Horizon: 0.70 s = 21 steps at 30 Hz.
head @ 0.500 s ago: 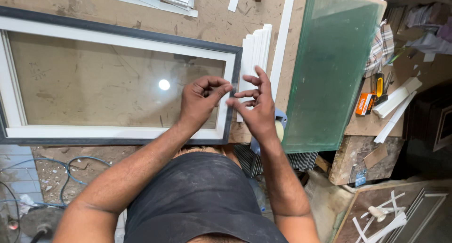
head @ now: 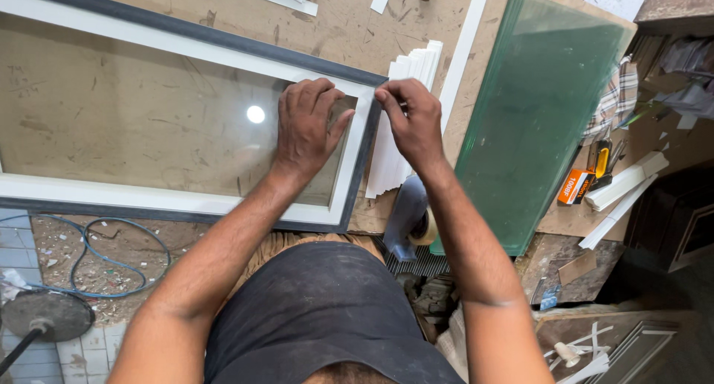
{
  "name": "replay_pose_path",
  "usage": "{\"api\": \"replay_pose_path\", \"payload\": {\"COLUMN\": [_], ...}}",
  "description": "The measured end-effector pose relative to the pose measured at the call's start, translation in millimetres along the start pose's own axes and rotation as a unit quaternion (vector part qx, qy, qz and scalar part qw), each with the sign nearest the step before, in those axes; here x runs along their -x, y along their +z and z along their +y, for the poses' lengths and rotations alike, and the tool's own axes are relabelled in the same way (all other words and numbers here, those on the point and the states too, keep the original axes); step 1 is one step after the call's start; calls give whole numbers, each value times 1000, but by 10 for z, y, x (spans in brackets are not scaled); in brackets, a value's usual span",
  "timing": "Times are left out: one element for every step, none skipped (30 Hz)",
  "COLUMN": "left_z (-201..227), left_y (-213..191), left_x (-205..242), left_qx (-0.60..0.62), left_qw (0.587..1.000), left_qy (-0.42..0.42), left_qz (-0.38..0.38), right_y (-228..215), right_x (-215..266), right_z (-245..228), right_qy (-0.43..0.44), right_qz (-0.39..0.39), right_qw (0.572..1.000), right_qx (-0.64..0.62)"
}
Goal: The person assembles a picture frame by placing white strips along the inner edges of a black frame and securing them with clear tape. They repeatedly adjust the frame's position on the workbench and press the tape to ensure adhesion.
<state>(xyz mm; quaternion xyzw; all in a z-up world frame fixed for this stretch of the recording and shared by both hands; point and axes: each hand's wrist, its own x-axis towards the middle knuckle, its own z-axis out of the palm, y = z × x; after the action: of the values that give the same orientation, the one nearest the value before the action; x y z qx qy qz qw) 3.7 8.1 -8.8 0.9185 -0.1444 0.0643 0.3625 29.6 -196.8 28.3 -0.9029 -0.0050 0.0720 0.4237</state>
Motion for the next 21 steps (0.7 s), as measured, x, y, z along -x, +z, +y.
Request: {"api": "replay_pose_path", "payload": {"left_z": [-37, -66, -89, -110, -127, -138, -152, -163, -172, -175, -177, -179, -181, -182, -183, -183, -189, -192, -191, -187, -185], "left_y": [28, 61, 89, 116, 143, 172, 202, 223, 234, 240, 249, 254, 250, 246, 247, 252, 255, 257, 256, 253, 248], "left_x": [-2, 0, 19, 37, 49, 56, 51, 51, 53, 59, 59, 59, 64, 68, 68, 65, 54, 46, 47, 50, 45], "left_qx": [9, 19, 6, -7, -20, -26, -33, -40, -43, -46, -48, -49, -51, -52, -54, -56, -59, -61, -64, -67, -74], "left_qw": [1000, 999, 999, 999, 999, 999, 998, 998, 998, 998, 997, 997, 997, 997, 997, 997, 996, 996, 996, 995, 995], "left_qy": [4, 9, 18, 26, 35, 35, 37, 38, 36, 33, 32, 32, 32, 32, 34, 35, 36, 38, 39, 40, 43], "left_qz": [-17, -34, -31, -29, -27, -30, -31, -32, -36, -40, -43, -44, -45, -46, -48, -49, -51, -52, -54, -56, -54], "right_y": [0, 5, 22, 42, 57, 69, 78, 87, 97, 107, 111, 114, 125, 136, 143, 150, 159, 169, 188, 203, 215], "right_x": [-66, -126, -169, -204, -232, -250, -270, -282, -288, -289, -288, -285, -281, -275, -265, -251, -244, -238, -224, -209, -199], "right_z": [40, 75, 104, 126, 144, 156, 166, 172, 175, 177, 181, 184, 181, 176, 172, 166, 154, 137, 114, 86, 56], "right_qy": [-27, -54, -53, -53, -53, -64, -76, -89, -92, -95, -99, -95, -91, -86, -103, -121, -137, -137, -137, -136, -133], "right_qz": [-14, -29, -40, -51, -62, -63, -62, -62, -60, -59, -56, -55, -55, -55, -45, -35, -25, -15, -6, 3, 14], "right_qw": [999, 998, 998, 997, 996, 995, 992, 989, 988, 986, 985, 985, 985, 986, 983, 980, 977, 974, 971, 968, 967], "right_qx": [8, 17, 18, 19, 20, 47, 74, 101, 111, 121, 132, 133, 133, 133, 142, 152, 161, 178, 195, 212, 219]}}
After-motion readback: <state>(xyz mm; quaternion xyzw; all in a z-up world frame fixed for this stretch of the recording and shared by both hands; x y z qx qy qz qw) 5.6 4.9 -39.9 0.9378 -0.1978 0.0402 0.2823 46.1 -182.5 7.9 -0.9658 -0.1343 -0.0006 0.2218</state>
